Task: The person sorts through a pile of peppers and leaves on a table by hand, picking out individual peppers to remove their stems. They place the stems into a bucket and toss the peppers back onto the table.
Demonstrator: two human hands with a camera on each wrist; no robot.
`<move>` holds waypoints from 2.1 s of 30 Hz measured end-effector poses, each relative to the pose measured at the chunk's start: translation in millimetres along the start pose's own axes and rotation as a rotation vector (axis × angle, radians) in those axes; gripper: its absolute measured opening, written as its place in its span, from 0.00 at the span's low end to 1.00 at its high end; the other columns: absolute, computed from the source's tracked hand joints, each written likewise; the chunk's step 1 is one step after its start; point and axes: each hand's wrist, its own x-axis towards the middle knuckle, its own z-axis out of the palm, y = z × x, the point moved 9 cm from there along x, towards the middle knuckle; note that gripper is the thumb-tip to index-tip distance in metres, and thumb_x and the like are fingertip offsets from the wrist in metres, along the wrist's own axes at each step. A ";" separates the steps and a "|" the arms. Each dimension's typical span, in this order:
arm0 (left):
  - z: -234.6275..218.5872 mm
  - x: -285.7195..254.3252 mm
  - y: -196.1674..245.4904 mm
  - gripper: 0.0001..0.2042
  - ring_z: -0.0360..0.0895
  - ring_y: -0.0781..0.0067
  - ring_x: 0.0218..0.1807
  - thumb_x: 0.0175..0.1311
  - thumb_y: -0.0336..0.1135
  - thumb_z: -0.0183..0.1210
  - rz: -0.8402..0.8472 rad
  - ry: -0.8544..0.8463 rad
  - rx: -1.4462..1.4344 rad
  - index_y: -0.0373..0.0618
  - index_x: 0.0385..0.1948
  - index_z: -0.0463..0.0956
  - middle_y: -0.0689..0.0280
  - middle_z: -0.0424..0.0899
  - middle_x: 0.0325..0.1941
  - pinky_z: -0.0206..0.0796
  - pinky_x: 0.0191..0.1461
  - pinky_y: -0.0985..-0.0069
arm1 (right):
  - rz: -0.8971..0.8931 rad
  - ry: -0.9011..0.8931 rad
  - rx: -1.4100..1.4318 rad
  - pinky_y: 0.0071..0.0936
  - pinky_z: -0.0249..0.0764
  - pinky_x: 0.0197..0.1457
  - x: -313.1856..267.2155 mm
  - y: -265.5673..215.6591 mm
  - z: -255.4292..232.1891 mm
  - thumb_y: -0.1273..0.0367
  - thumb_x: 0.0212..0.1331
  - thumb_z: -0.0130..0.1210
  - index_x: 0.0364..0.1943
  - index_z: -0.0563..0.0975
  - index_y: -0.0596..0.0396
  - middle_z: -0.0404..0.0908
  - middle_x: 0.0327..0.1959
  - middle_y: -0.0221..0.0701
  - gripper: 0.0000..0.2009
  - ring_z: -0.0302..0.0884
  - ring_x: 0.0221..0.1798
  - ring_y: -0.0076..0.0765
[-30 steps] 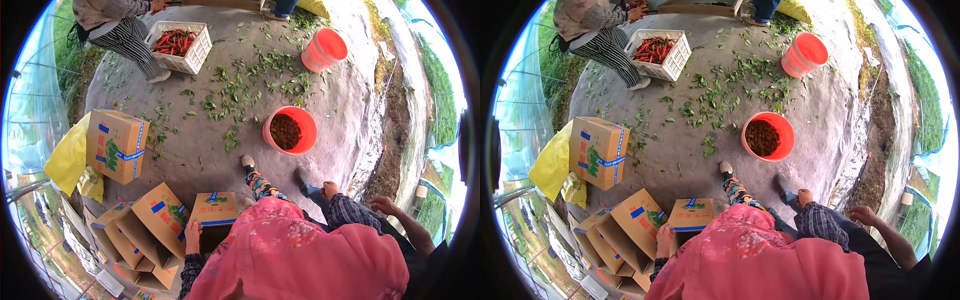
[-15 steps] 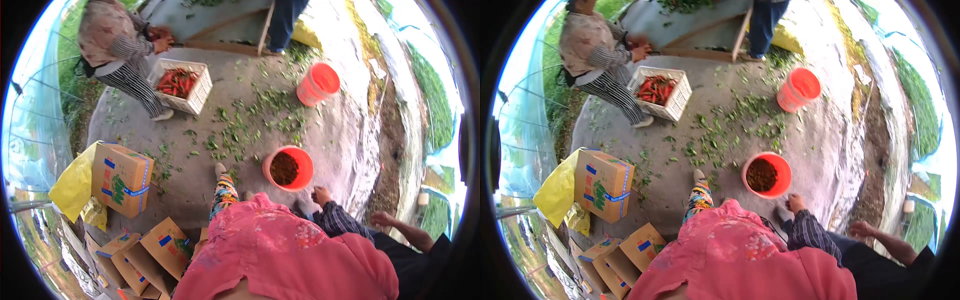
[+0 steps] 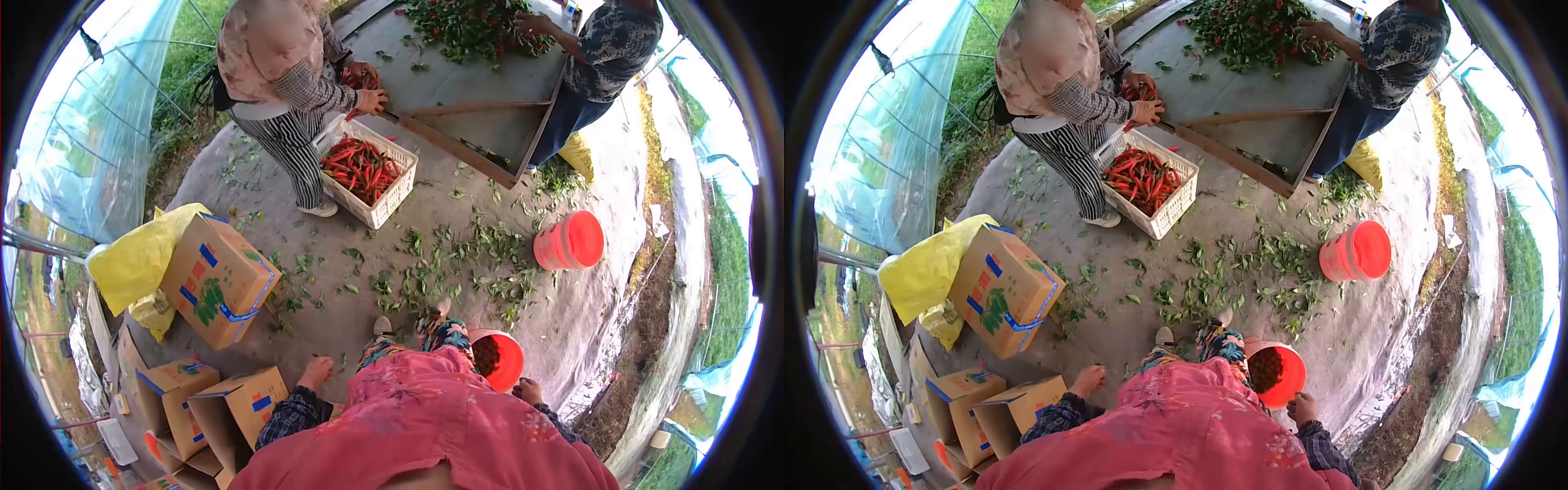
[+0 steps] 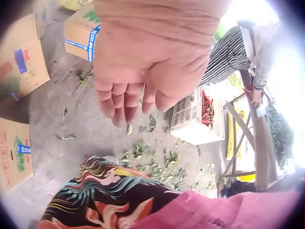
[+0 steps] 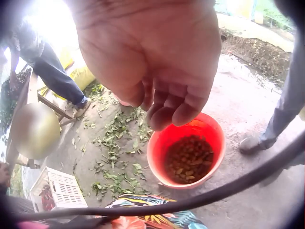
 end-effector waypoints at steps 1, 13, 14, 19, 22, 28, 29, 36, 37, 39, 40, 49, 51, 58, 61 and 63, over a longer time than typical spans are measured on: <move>2.5 2.3 3.1 0.14 0.74 0.76 0.26 0.62 0.38 0.49 0.006 0.005 -0.003 0.42 0.44 0.76 0.69 0.77 0.28 0.66 0.27 0.76 | 0.011 0.008 -0.046 0.26 0.70 0.21 8.2 -3.7 2.2 0.66 0.62 0.48 0.49 0.71 0.55 0.75 0.27 0.33 0.14 0.74 0.23 0.30; 139.2 64.8 107.7 0.08 0.76 0.74 0.27 0.62 0.34 0.49 0.212 -0.195 1.212 0.46 0.38 0.75 0.68 0.77 0.30 0.67 0.26 0.76 | -0.086 -0.097 -0.014 0.27 0.71 0.22 176.0 -238.6 -0.6 0.71 0.60 0.46 0.55 0.67 0.54 0.77 0.32 0.37 0.17 0.76 0.26 0.34; 156.3 57.5 122.9 0.08 0.77 0.74 0.28 0.61 0.35 0.50 0.173 -0.189 0.889 0.46 0.37 0.76 0.66 0.78 0.31 0.68 0.27 0.75 | -0.132 -0.075 -0.015 0.26 0.71 0.22 184.3 -266.9 -8.1 0.71 0.60 0.45 0.54 0.68 0.53 0.77 0.31 0.36 0.17 0.76 0.26 0.33; 225.6 81.3 254.1 0.17 0.80 0.59 0.40 0.58 0.42 0.55 0.280 0.040 0.526 0.43 0.45 0.77 0.56 0.81 0.42 0.71 0.41 0.68 | -0.206 -0.092 -0.085 0.25 0.71 0.22 225.3 -370.7 -34.3 0.70 0.60 0.45 0.53 0.69 0.53 0.78 0.31 0.34 0.16 0.77 0.25 0.30; 253.0 59.6 362.0 0.18 0.80 0.58 0.45 0.59 0.43 0.54 0.342 0.157 0.458 0.42 0.47 0.76 0.55 0.82 0.44 0.70 0.48 0.69 | -0.148 -0.093 -0.248 0.24 0.71 0.22 259.2 -377.9 -56.5 0.69 0.61 0.46 0.52 0.71 0.53 0.78 0.31 0.33 0.15 0.77 0.25 0.29; 297.7 70.8 401.1 0.19 0.80 0.58 0.43 0.60 0.44 0.50 0.094 -0.043 0.253 0.42 0.47 0.76 0.54 0.82 0.42 0.71 0.46 0.67 | -0.197 -0.148 -0.444 0.23 0.70 0.23 272.1 -433.7 -38.6 0.67 0.60 0.49 0.51 0.71 0.57 0.78 0.30 0.33 0.16 0.77 0.25 0.27; 293.8 96.2 381.2 0.19 0.80 0.58 0.43 0.60 0.44 0.50 0.075 -0.064 0.257 0.42 0.47 0.76 0.54 0.82 0.42 0.71 0.46 0.67 | -0.287 -0.145 -0.500 0.23 0.70 0.23 263.3 -452.7 -33.0 0.67 0.60 0.49 0.52 0.71 0.59 0.78 0.30 0.34 0.17 0.77 0.24 0.27; 311.9 170.7 384.5 0.18 0.77 0.49 0.43 0.57 0.45 0.47 0.202 0.042 0.538 0.41 0.39 0.79 0.51 0.81 0.40 0.68 0.48 0.59 | -0.794 -0.172 -0.877 0.23 0.73 0.34 217.1 -608.4 26.8 0.70 0.57 0.52 0.46 0.75 0.61 0.78 0.29 0.32 0.14 0.76 0.28 0.23; 306.8 162.9 399.3 0.18 0.77 0.49 0.43 0.57 0.45 0.48 0.151 0.094 0.339 0.41 0.39 0.78 0.52 0.81 0.39 0.68 0.48 0.60 | -0.993 -0.183 -0.974 0.25 0.74 0.35 211.1 -634.7 46.7 0.71 0.57 0.52 0.47 0.75 0.60 0.78 0.29 0.32 0.14 0.76 0.28 0.24; 311.5 169.5 413.0 0.19 0.79 0.54 0.41 0.57 0.45 0.49 0.188 0.119 0.180 0.41 0.41 0.78 0.53 0.82 0.39 0.68 0.45 0.62 | -0.997 -0.308 -0.947 0.32 0.74 0.42 190.5 -678.7 107.8 0.71 0.54 0.52 0.44 0.77 0.56 0.81 0.34 0.42 0.13 0.80 0.39 0.42; 314.8 164.4 424.3 0.19 0.80 0.58 0.39 0.57 0.45 0.49 0.190 0.143 0.098 0.41 0.42 0.78 0.54 0.82 0.38 0.69 0.43 0.64 | -0.988 -0.390 -0.964 0.35 0.74 0.43 188.2 -693.1 136.6 0.71 0.54 0.52 0.45 0.76 0.55 0.80 0.37 0.43 0.13 0.80 0.40 0.46; 445.1 137.1 338.9 0.08 0.76 0.50 0.29 0.51 0.34 0.53 0.368 0.382 0.669 0.43 0.29 0.77 0.53 0.79 0.31 0.71 0.35 0.62 | -1.616 -0.614 -1.541 0.44 0.71 0.47 180.1 -789.5 275.9 0.68 0.51 0.53 0.43 0.76 0.52 0.76 0.35 0.40 0.13 0.74 0.44 0.49; 479.6 68.7 424.3 0.10 0.80 0.61 0.29 0.60 0.34 0.47 0.146 0.193 0.175 0.40 0.31 0.77 0.55 0.80 0.33 0.72 0.37 0.68 | -1.680 -0.614 -1.630 0.45 0.71 0.45 203.8 -796.6 276.0 0.67 0.52 0.52 0.42 0.77 0.48 0.76 0.35 0.38 0.12 0.74 0.42 0.48; 543.9 136.3 428.7 0.11 0.79 0.60 0.34 0.60 0.36 0.48 0.162 0.251 0.099 0.42 0.35 0.77 0.55 0.80 0.35 0.71 0.40 0.68 | -1.795 -0.889 -1.508 0.42 0.70 0.44 225.5 -794.2 270.6 0.65 0.54 0.52 0.39 0.78 0.47 0.77 0.35 0.35 0.09 0.74 0.43 0.43; 543.7 151.3 402.8 0.12 0.79 0.59 0.37 0.61 0.37 0.48 0.165 0.261 0.089 0.43 0.37 0.77 0.55 0.81 0.35 0.71 0.42 0.68 | -1.650 -1.022 -1.385 0.42 0.70 0.45 219.4 -806.6 270.0 0.67 0.54 0.53 0.39 0.78 0.50 0.77 0.35 0.37 0.10 0.74 0.42 0.48; 535.9 162.9 397.5 0.12 0.79 0.59 0.39 0.61 0.38 0.49 0.168 0.266 0.076 0.43 0.39 0.78 0.55 0.81 0.36 0.70 0.43 0.68 | -1.597 -1.007 -1.279 0.42 0.71 0.46 205.6 -824.7 260.8 0.68 0.53 0.53 0.40 0.78 0.51 0.78 0.36 0.39 0.10 0.74 0.42 0.51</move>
